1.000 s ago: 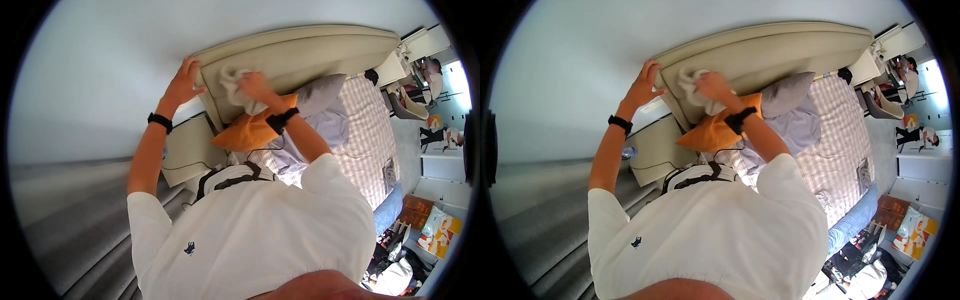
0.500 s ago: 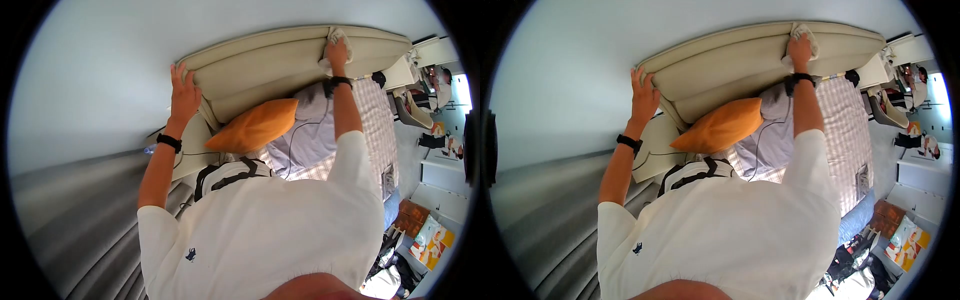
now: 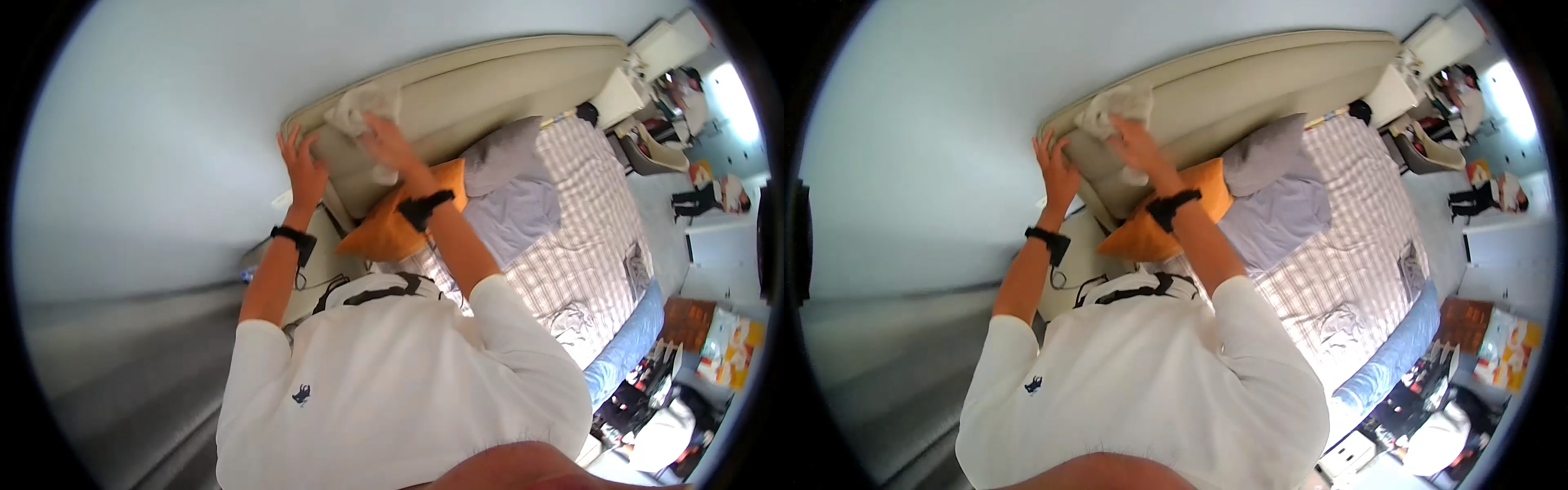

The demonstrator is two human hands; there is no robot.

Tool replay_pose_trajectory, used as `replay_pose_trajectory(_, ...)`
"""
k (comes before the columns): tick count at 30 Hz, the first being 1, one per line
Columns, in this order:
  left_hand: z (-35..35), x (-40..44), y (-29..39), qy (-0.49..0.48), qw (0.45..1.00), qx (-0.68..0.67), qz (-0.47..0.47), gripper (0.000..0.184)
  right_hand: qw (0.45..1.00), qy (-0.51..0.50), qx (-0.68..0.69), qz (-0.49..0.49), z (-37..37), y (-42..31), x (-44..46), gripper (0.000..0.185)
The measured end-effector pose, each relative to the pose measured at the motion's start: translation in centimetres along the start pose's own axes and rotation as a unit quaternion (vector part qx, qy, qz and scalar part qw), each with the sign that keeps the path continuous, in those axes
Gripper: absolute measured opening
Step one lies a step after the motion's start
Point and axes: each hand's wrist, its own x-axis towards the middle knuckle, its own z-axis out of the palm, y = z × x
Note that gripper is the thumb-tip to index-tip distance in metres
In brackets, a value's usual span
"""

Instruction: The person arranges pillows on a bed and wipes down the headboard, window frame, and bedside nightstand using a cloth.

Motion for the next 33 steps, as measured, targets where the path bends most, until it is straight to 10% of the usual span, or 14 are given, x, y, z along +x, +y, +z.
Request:
replay_pose_trajectory(5,-2.9,-4.3,3.5,-0.067,0.984,-0.166,-0.010,0.065,0.956,0.140,0.251,0.062,-2.1,-5.7,-7.8,0.041)
replay_pose_trajectory(7,-2.7,-6.3,4.4,-0.161,0.958,-0.237,0.016,0.070,0.974,0.152,0.145,0.084,-3.3,-9.2,-11.5,0.045)
replay_pose_trajectory(10,-1.9,-11.0,5.0,-0.319,0.883,-0.343,-0.030,0.073,0.963,0.120,0.192,0.148,-1.2,-11.6,-18.5,0.047)
replay_pose_trajectory(12,-0.6,-11.9,3.8,-0.614,0.709,-0.333,0.100,0.062,0.978,0.064,0.114,0.160,0.1,-14.9,-20.2,0.046)
replay_pose_trajectory(14,0.1,-14.7,2.8,-0.454,0.797,-0.357,0.178,0.047,0.969,0.145,0.118,0.163,2.5,-18.2,-22.5,0.044)
replay_pose_trajectory(16,-2.5,-16.2,2.9,-0.625,0.645,-0.426,0.109,0.036,0.950,0.201,0.078,0.225,4.9,-21.9,-25.0,0.044)
replay_pose_trajectory(21,-4.4,-23.2,2.0,-0.691,0.549,-0.459,0.107,0.034,0.859,0.292,-0.048,0.419,9.0,-28.6,-32.4,0.043)
replay_pose_trajectory(26,-5.2,-24.3,2.8,-0.821,0.407,-0.350,0.194,0.036,0.791,0.156,-0.166,0.568,13.0,-32.8,-39.3,0.056)
replay_pose_trajectory(33,-8.0,-24.6,4.2,-0.856,0.416,-0.280,0.128,0.046,0.701,0.193,-0.153,0.670,17.0,-37.5,-40.6,0.063)
